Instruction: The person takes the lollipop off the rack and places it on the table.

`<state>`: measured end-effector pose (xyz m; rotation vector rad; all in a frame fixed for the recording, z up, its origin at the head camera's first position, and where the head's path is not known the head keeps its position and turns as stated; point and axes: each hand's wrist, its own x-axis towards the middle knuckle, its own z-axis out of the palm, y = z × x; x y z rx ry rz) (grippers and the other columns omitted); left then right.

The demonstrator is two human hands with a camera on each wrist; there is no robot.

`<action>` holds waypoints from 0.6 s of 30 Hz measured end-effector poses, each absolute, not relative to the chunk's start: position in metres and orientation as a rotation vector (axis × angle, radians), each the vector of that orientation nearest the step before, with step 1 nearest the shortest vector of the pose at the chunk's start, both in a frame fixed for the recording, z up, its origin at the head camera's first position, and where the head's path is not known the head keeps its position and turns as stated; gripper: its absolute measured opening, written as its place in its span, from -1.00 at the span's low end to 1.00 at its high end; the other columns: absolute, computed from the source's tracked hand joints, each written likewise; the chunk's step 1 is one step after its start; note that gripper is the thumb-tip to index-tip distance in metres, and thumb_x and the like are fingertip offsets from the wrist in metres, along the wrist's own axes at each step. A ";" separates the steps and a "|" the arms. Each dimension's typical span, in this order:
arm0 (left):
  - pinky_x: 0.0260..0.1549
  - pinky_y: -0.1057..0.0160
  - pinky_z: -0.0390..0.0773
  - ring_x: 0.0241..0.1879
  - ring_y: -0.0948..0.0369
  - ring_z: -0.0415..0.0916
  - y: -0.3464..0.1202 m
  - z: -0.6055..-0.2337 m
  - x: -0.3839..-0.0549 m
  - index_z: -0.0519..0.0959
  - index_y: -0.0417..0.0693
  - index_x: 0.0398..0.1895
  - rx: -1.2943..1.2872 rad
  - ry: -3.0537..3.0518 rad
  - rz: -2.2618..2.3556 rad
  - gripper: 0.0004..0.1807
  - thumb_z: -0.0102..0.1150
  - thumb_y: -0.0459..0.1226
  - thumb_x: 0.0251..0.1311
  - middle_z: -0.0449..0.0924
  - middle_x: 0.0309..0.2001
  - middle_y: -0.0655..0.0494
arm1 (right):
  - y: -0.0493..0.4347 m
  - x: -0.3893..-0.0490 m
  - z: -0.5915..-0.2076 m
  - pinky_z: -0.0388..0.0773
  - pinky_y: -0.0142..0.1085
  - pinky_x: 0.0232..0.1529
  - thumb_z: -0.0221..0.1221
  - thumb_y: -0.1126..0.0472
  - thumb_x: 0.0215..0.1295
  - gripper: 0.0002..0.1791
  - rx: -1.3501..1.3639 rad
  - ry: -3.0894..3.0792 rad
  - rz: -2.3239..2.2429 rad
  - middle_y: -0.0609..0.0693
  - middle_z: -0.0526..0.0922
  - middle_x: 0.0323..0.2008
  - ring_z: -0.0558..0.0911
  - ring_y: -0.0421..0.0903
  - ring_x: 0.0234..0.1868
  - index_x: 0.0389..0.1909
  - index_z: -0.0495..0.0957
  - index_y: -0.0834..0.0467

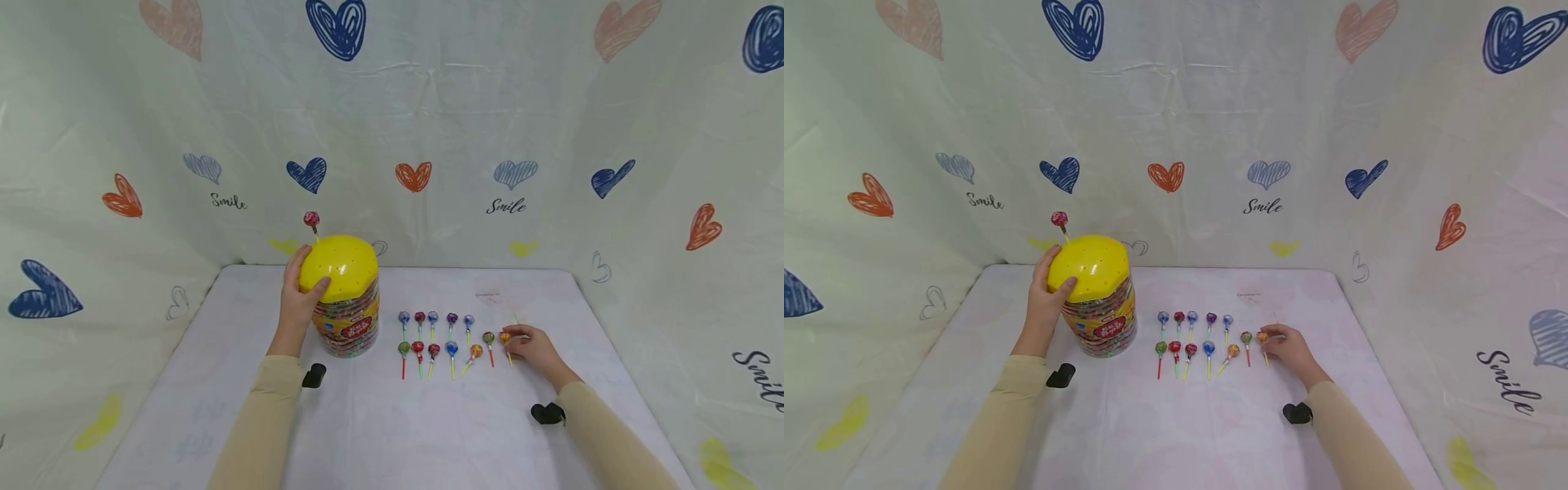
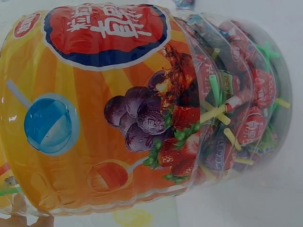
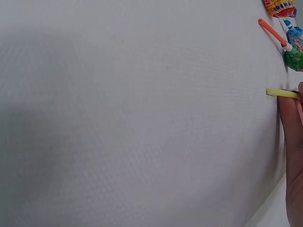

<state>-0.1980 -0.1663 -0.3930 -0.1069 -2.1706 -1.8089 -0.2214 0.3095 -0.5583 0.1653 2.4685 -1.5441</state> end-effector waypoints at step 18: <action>0.37 -0.02 0.10 0.42 -0.01 -0.01 -0.166 -0.392 -0.198 0.15 -0.09 0.49 -0.117 -2.172 -1.814 -0.25 0.20 -0.26 0.25 -0.03 0.49 -0.03 | 0.303 -0.224 -0.557 0.63 -0.33 -0.28 0.26 0.37 0.24 -0.53 0.156 2.519 -1.463 0.20 0.60 -0.04 0.60 -0.09 -0.29 0.18 0.46 0.34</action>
